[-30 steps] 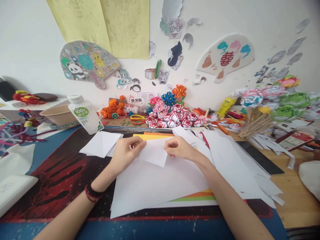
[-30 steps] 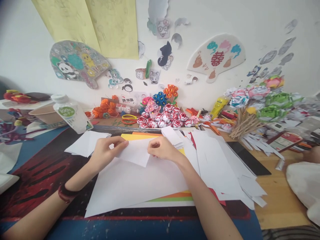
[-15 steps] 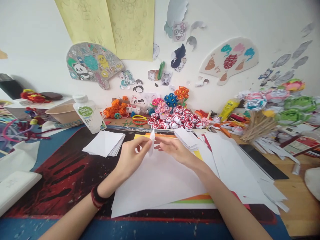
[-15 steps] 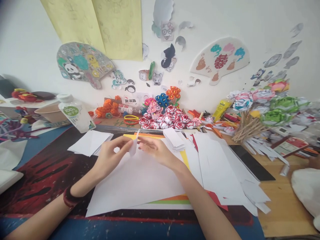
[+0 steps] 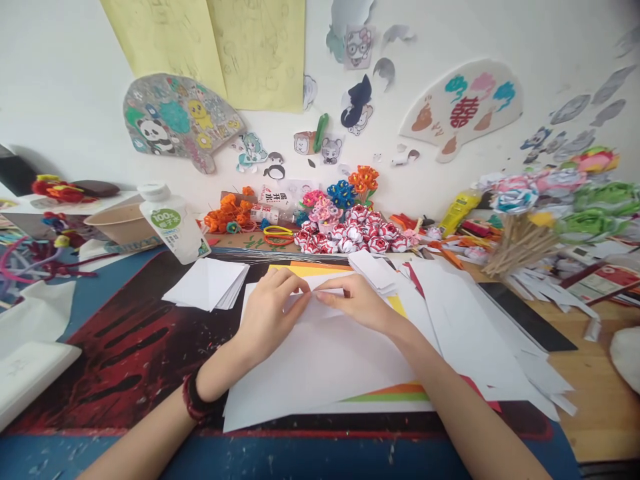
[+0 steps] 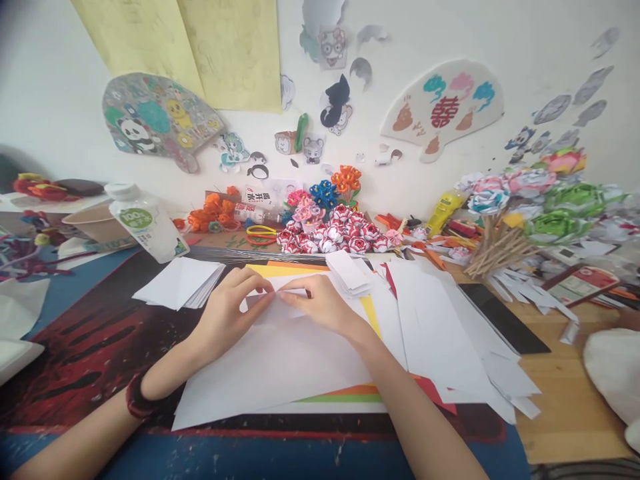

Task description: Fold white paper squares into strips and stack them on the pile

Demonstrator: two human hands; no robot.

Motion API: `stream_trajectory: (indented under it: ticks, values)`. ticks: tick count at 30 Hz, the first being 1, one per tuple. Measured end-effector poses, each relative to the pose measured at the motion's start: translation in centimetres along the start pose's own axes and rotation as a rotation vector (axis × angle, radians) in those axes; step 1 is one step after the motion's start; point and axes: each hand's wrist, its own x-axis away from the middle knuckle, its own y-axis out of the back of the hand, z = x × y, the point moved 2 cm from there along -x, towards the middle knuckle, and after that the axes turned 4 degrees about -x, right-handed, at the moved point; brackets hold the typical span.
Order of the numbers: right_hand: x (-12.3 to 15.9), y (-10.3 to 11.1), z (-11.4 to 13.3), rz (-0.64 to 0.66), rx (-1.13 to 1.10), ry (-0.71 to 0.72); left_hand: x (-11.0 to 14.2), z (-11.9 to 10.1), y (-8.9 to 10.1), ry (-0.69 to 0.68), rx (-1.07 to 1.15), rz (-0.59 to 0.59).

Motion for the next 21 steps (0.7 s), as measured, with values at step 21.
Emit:
stream_trajectory:
  ticks: [21]
  values:
    - [0.5,-0.6,0.7,-0.108,0.164,0.109,0.0,-0.5,-1.7,0.278,0.41,0.343]
